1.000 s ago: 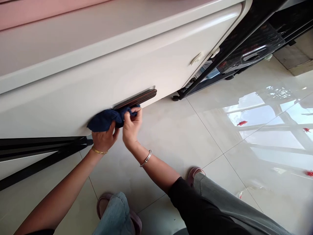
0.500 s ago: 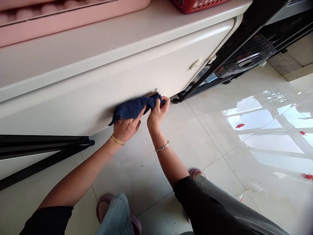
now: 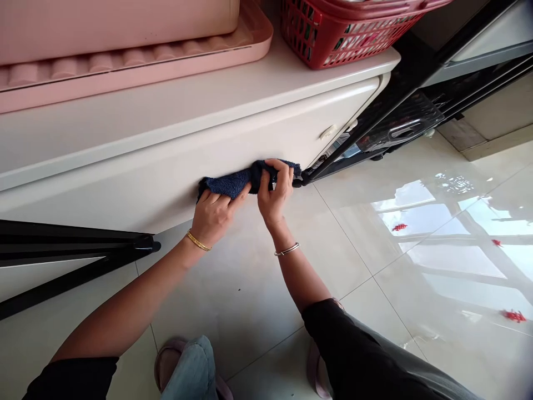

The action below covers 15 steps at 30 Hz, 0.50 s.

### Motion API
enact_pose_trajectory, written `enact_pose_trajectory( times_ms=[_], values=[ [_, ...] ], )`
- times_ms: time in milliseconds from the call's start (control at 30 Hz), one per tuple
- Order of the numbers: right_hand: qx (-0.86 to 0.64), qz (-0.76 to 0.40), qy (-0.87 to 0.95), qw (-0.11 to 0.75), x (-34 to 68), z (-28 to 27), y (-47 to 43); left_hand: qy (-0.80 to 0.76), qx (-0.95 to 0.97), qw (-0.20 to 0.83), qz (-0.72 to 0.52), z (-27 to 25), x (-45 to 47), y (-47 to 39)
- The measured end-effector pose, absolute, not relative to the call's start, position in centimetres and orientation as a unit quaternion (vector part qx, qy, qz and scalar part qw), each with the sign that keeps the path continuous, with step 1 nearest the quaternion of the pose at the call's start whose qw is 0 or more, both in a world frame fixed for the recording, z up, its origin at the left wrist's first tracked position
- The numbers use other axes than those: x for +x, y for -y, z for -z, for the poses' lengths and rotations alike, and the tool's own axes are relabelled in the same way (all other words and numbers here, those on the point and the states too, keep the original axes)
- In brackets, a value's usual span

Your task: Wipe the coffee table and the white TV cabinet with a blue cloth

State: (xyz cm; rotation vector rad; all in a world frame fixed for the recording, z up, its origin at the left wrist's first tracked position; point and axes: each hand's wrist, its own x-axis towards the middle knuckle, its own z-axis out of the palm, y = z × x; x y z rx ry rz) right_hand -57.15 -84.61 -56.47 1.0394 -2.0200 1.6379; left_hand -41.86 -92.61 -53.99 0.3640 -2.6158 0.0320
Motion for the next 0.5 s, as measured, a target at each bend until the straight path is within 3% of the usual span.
enact_pose_trajectory(
  times_ms=[200,367,500],
  values=[
    [0.476,-0.483,0.717,0.163,-54.0,57.8,85.2,0.942,0.14,0.298,-0.056,55.5,-38.4,94.3],
    [0.588,-0.366,0.706,0.145,-52.1,58.1,84.9,0.902,0.142,0.401,-0.077,56.9,-35.2,95.1],
    [0.537,-0.382,0.737,0.151,-54.7,57.9,83.6,0.913,0.131,0.38,-0.065,56.6,-35.3,94.8]
  ],
)
